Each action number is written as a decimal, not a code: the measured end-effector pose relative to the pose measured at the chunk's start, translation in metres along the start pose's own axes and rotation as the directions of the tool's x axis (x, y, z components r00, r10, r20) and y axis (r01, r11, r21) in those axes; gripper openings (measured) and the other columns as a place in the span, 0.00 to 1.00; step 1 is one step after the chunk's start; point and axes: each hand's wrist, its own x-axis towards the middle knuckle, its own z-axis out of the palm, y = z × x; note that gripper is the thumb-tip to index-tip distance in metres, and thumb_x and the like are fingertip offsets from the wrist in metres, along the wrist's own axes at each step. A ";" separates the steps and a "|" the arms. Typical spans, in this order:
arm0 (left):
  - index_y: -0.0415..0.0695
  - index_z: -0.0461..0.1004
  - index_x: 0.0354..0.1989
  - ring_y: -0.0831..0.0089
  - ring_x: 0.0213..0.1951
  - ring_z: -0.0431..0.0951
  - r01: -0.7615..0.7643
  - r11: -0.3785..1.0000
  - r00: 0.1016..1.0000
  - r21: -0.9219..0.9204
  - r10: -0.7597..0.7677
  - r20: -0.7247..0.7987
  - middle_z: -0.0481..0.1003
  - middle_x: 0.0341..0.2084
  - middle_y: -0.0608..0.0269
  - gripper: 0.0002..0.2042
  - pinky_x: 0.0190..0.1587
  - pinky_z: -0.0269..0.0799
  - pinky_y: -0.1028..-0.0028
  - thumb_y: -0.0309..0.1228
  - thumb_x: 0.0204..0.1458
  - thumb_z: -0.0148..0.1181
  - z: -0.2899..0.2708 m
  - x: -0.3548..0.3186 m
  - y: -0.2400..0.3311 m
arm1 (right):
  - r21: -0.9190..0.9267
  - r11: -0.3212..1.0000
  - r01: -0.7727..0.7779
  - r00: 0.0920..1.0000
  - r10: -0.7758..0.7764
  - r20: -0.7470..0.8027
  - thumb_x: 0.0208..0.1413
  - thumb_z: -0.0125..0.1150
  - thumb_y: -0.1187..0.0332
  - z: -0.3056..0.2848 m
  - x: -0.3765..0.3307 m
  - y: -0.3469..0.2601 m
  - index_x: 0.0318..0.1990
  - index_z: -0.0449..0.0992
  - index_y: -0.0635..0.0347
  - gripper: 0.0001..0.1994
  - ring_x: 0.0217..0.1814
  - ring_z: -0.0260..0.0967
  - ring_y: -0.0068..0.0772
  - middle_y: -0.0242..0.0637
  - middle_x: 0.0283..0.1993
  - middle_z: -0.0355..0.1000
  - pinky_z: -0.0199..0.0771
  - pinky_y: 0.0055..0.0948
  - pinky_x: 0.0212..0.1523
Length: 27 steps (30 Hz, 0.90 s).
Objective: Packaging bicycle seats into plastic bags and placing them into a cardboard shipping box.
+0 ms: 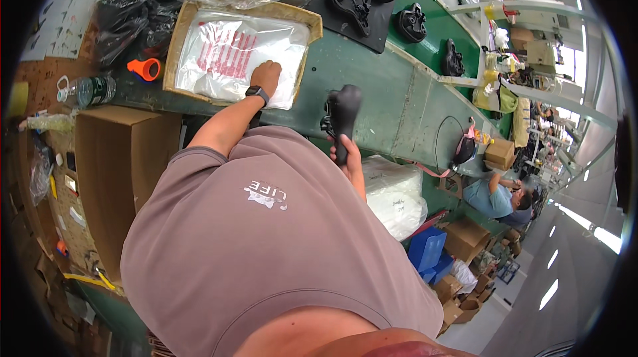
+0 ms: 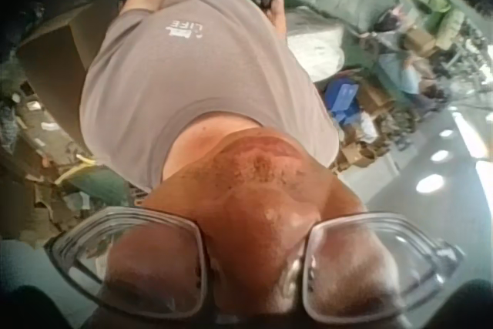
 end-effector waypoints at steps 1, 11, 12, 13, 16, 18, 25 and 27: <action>0.43 0.80 0.42 0.49 0.44 0.83 0.127 0.988 0.990 -0.087 -0.132 -0.057 0.82 0.39 0.51 0.07 0.48 0.79 0.51 0.33 0.69 0.59 0.002 0.000 -0.009 | -0.019 1.000 -0.012 1.000 0.013 0.014 0.58 0.80 0.62 0.019 -0.017 -0.004 0.79 0.63 0.59 0.44 0.50 0.84 0.45 0.57 0.65 0.79 0.88 0.43 0.48; 0.39 0.79 0.45 0.48 0.46 0.87 0.485 0.762 0.841 -0.430 -0.542 -0.012 0.86 0.39 0.48 0.14 0.52 0.80 0.53 0.37 0.74 0.54 -0.056 -0.009 -0.060 | -0.705 0.502 0.501 0.853 -0.426 0.303 0.52 0.81 0.70 0.206 0.103 0.010 0.74 0.65 0.63 0.42 0.57 0.82 0.52 0.51 0.55 0.81 0.82 0.47 0.63; 0.38 0.80 0.45 0.48 0.48 0.86 0.493 0.788 0.812 -0.369 -0.569 -0.131 0.85 0.42 0.47 0.14 0.54 0.79 0.53 0.37 0.74 0.54 -0.067 -0.008 -0.053 | -0.775 0.304 0.554 0.791 -0.481 0.377 0.51 0.81 0.69 0.221 0.115 0.011 0.76 0.64 0.64 0.45 0.58 0.82 0.55 0.53 0.55 0.82 0.80 0.48 0.65; 0.38 0.80 0.46 0.49 0.55 0.83 0.419 0.793 0.807 -0.441 -0.548 -0.219 0.83 0.50 0.45 0.14 0.59 0.77 0.55 0.35 0.75 0.54 -0.079 -0.006 -0.049 | -0.887 0.130 0.443 0.831 -0.430 0.352 0.50 0.81 0.66 0.232 0.121 0.012 0.80 0.58 0.63 0.51 0.63 0.82 0.61 0.61 0.60 0.81 0.79 0.50 0.66; 0.39 0.80 0.45 0.47 0.61 0.78 -0.076 0.877 0.888 -0.474 -0.157 -0.433 0.81 0.58 0.48 0.12 0.68 0.70 0.56 0.34 0.76 0.54 -0.155 0.013 0.011 | -0.900 -0.214 0.379 0.864 -0.267 0.428 0.50 0.81 0.65 0.267 0.110 -0.012 0.84 0.54 0.61 0.55 0.66 0.80 0.65 0.64 0.63 0.79 0.79 0.51 0.66; 0.41 0.78 0.42 0.48 0.70 0.72 -0.228 0.828 0.953 -0.513 0.082 -0.290 0.77 0.64 0.50 0.10 0.75 0.63 0.55 0.33 0.74 0.58 -0.222 0.007 0.056 | -0.893 -0.267 0.361 0.889 -0.189 0.416 0.49 0.82 0.67 0.285 0.102 -0.021 0.85 0.50 0.62 0.58 0.64 0.82 0.61 0.64 0.63 0.80 0.80 0.50 0.66; 0.45 0.75 0.60 0.75 0.50 0.79 0.232 -0.192 0.954 -0.954 -0.149 0.262 0.79 0.50 0.63 0.12 0.56 0.77 0.68 0.36 0.77 0.57 -0.316 -0.060 0.021 | -0.632 0.769 0.101 0.931 0.151 0.332 0.55 0.80 0.76 0.345 0.062 -0.093 0.75 0.65 0.68 0.41 0.51 0.81 0.40 0.47 0.55 0.80 0.84 0.36 0.54; 0.45 0.75 0.62 0.74 0.50 0.79 0.378 -0.122 0.916 -0.918 -0.099 0.390 0.79 0.49 0.62 0.15 0.56 0.76 0.68 0.37 0.74 0.63 -0.316 -0.033 0.031 | -0.577 0.281 0.767 0.629 -0.507 0.590 0.57 0.80 0.72 0.375 0.053 -0.095 0.72 0.68 0.68 0.37 0.59 0.80 0.43 0.46 0.60 0.78 0.82 0.41 0.62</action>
